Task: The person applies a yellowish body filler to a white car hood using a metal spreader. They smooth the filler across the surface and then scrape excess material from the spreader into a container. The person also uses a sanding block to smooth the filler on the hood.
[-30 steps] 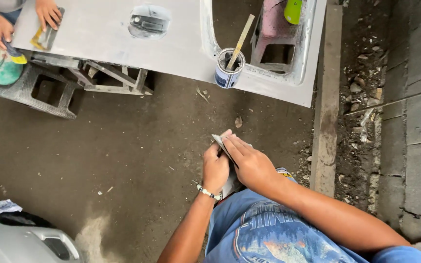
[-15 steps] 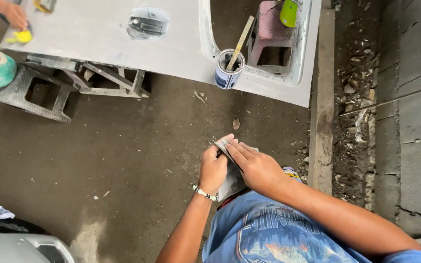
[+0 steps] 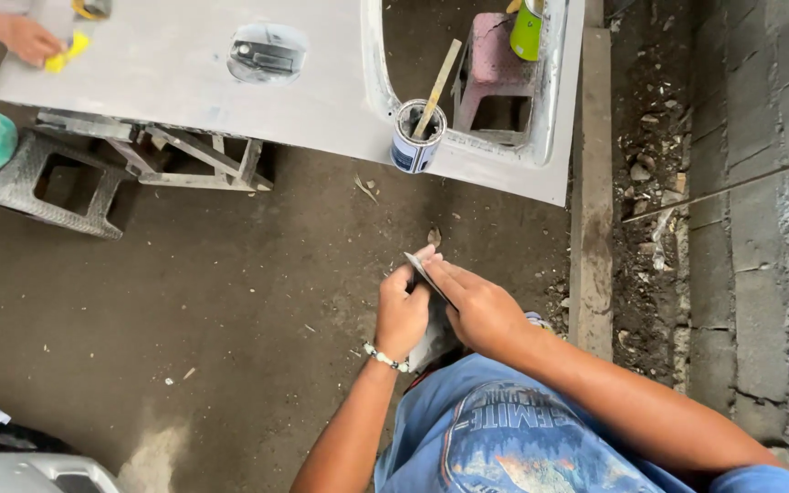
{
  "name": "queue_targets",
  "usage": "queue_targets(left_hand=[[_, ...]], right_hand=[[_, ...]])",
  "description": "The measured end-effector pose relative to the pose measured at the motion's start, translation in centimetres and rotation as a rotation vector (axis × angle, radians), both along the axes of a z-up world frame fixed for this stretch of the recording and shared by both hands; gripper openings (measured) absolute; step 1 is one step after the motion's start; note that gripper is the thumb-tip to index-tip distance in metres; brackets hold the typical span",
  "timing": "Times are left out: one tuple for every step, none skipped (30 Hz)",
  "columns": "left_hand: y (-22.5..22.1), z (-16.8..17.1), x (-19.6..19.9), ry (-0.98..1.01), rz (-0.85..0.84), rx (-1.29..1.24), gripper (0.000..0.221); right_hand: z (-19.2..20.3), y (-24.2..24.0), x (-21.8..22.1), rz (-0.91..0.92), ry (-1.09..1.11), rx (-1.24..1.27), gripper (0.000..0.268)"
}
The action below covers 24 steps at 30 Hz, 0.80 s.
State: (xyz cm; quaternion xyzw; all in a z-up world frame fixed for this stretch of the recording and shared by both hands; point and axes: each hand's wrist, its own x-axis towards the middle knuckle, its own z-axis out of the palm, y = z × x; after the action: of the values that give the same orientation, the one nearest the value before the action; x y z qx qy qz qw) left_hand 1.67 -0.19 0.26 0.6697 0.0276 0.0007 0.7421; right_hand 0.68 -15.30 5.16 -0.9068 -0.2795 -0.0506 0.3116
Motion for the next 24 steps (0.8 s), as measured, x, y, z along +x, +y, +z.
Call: queue_targets(left_hand=[[0.2,-0.2,0.0,-0.014,-0.066,-0.074,0.037],[0.4,-0.3,0.1,-0.028,-0.132,-0.148,0.041],[0.4,-0.4,0.3,-0.032,-0.126,-0.147,0.041],[0.4,-0.4,0.5,-0.001,-0.116,-0.156,0.04],[0.5,-0.5,0.5,0.035,-0.101,-0.165,0.039],[0.1,-0.3,0.5,0.037,-0.091,-0.163,0.039],[-0.2,0.0,0.6,0.061,-0.055,-0.171,0.038],[-0.6,0.2,0.6,0.084,-0.019,-0.18,0.037],[-0.8,0.2,0.8,0.087,-0.004,-0.177,0.037],[-1.0,0.2,1.0,0.052,0.061,-0.085,0.036],[-1.6,0.2,1.4,0.016,0.119,0.003,0.035],[-2.0,0.2,1.5,0.017,0.126,0.002,0.035],[-2.2,0.2,2.0,0.024,0.148,0.018,0.035],[-2.5,0.2,2.6,0.031,0.169,0.034,0.035],[-2.8,0.3,2.8,0.036,0.176,0.036,0.035],[-3.3,0.3,3.0,0.0,0.199,0.119,0.036],[-3.7,0.3,3.8,-0.047,0.215,0.202,0.036],[-4.0,0.8,4.3,-0.052,0.215,0.203,0.036],[-4.2,1.4,4.7,0.009,0.197,0.152,0.035],[-4.3,2.0,5.1,0.071,0.178,0.102,0.035],[-4.3,1.1,5.6,0.07,0.184,0.102,0.035],[-4.3,0.2,6.0,0.07,0.141,-0.02,0.036],[-4.3,-0.8,6.3,0.075,0.095,-0.142,0.038],[-4.7,0.0,6.5,0.079,0.098,-0.141,0.038]], right_hand=[[0.5,-0.4,0.1,0.034,0.002,-0.021,0.066],[1.1,-0.9,0.2,0.068,0.003,-0.042,0.069],[1.1,-1.1,0.5,0.074,0.0,-0.042,0.069],[1.2,-1.3,0.8,0.103,-0.025,-0.071,0.068],[1.2,-1.5,1.1,0.136,-0.044,-0.099,0.067],[0.8,-1.6,1.2,0.146,-0.043,-0.097,0.067],[0.4,-1.6,1.5,0.151,-0.059,-0.106,0.065],[-0.1,-1.7,1.8,0.155,-0.076,-0.115,0.063],[-0.2,-1.3,2.1,0.17,-0.073,-0.111,0.063],[-0.3,-0.9,2.4,0.143,-0.064,-0.093,0.061],[-0.2,-0.9,2.8,0.11,-0.057,-0.081,0.06],[-0.5,-1.1,3.1,0.118,-0.056,-0.082,0.06],[-0.8,-1.2,3.9,0.118,-0.059,-0.052,0.06],[-1.1,-1.2,4.7,0.118,-0.061,-0.021,0.06],[-1.0,-1.5,4.9,0.125,-0.056,-0.019,0.06],[-1.0,-1.7,5.1,0.123,-0.007,-0.006,0.06],[-0.9,-2.0,5.8,0.115,0.033,0.007,0.061],[-0.5,-2.5,6.3,0.114,0.027,0.008,0.061],[0.0,-3.0,6.8,0.121,0.037,0.013,0.063],[0.4,-3.5,7.1,0.129,0.046,0.018,0.064],[0.3,-3.9,7.5,0.135,0.045,0.019,0.064],[0.1,-4.4,7.9,0.169,0.003,0.005,0.064],[0.0,-4.8,8.1,0.199,-0.033,-0.008,0.065],[-0.4,-4.7,8.6,0.202,-0.029,-0.008,0.065]])
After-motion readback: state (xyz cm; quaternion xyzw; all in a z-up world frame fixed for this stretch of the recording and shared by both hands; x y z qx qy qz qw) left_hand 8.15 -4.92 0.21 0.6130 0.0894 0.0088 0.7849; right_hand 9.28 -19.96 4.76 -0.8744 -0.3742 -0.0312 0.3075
